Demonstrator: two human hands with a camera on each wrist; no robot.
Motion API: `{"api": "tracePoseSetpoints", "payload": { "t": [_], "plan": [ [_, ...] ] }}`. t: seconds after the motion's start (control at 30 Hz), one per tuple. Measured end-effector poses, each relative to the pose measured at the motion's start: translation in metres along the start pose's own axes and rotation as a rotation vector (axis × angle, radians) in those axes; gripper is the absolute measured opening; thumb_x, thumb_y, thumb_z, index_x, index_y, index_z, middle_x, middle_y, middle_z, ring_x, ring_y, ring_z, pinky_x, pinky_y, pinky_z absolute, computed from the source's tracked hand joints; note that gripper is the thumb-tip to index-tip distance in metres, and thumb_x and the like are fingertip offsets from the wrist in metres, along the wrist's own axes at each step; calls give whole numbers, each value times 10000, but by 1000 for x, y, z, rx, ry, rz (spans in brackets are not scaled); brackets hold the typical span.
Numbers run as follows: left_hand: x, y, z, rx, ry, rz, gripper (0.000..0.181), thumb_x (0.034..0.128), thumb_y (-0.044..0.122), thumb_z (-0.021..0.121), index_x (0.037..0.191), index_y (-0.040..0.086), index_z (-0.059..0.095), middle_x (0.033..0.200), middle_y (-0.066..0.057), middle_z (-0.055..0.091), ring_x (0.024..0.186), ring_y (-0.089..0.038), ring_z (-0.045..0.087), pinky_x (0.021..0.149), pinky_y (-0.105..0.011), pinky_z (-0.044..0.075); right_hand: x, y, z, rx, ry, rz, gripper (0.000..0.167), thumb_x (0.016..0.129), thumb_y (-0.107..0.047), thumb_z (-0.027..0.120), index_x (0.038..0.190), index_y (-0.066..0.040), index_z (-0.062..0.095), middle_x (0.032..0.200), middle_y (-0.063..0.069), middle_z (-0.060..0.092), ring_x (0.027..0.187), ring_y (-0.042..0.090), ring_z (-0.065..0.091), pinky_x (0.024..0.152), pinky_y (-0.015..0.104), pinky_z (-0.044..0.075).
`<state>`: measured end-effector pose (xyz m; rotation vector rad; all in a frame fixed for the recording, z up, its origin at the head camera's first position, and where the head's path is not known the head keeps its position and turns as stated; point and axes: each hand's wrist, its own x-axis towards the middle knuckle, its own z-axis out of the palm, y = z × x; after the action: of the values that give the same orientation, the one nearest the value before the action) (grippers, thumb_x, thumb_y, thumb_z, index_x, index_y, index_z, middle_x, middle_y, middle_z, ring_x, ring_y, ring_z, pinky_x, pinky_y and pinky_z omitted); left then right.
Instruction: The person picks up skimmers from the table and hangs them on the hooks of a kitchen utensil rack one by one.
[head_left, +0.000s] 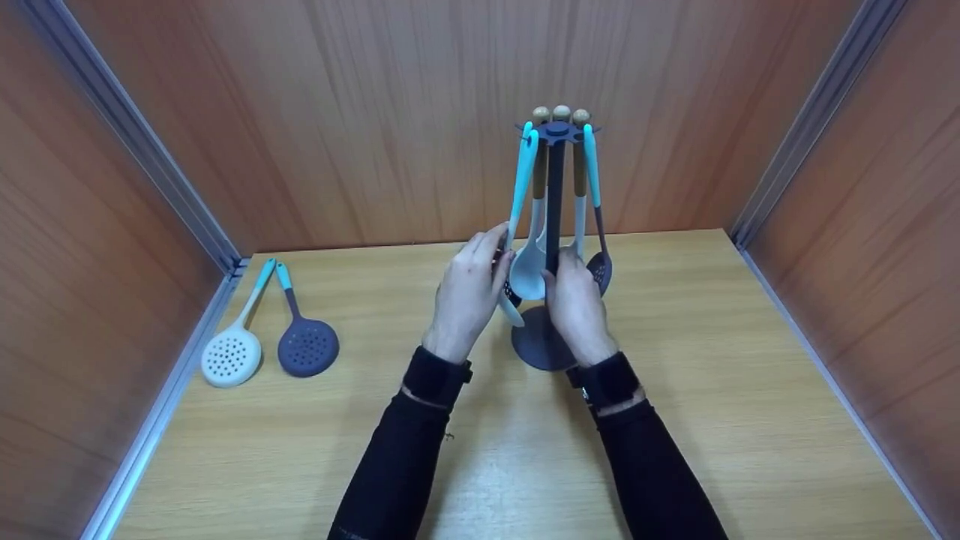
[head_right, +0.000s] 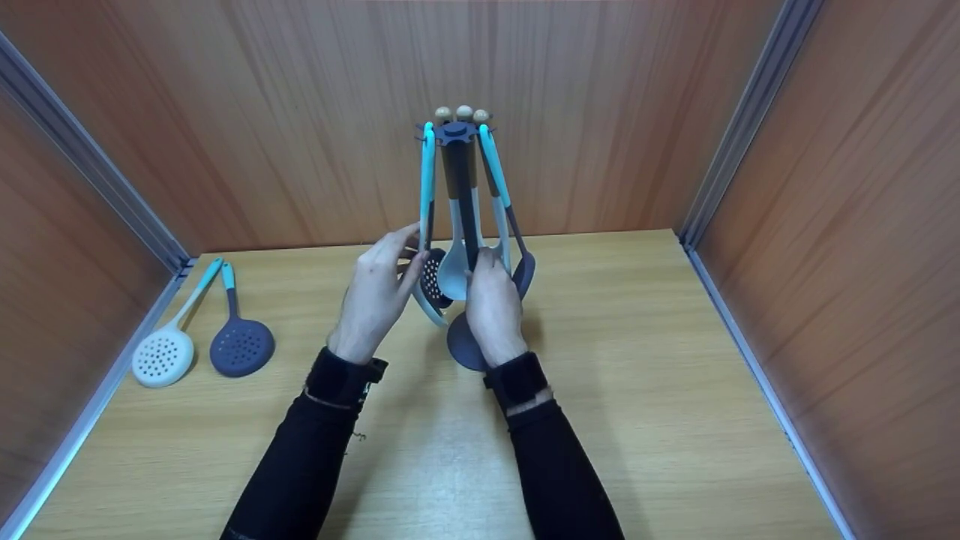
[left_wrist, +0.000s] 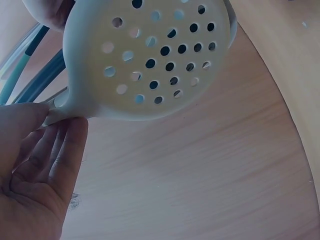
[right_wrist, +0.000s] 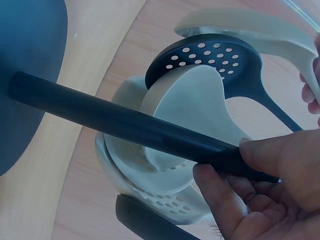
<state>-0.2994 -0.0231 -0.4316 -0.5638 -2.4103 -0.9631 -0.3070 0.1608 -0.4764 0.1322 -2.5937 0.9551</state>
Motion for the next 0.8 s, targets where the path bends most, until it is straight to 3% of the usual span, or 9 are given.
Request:
{"api": "tracePoseSetpoints", "payload": {
  "t": [0.8],
  "plan": [
    [-2,-6,1,9,-18,-23,443,1208,234,695,1606,40,678,1329,-161,826,1193,-308,859,976,-418,741,1,0,1,-20,-9,9,249,1197,-110,667,1366,69,633,1256,285,755,1200,458,817,944,584,701]
  ]
}}
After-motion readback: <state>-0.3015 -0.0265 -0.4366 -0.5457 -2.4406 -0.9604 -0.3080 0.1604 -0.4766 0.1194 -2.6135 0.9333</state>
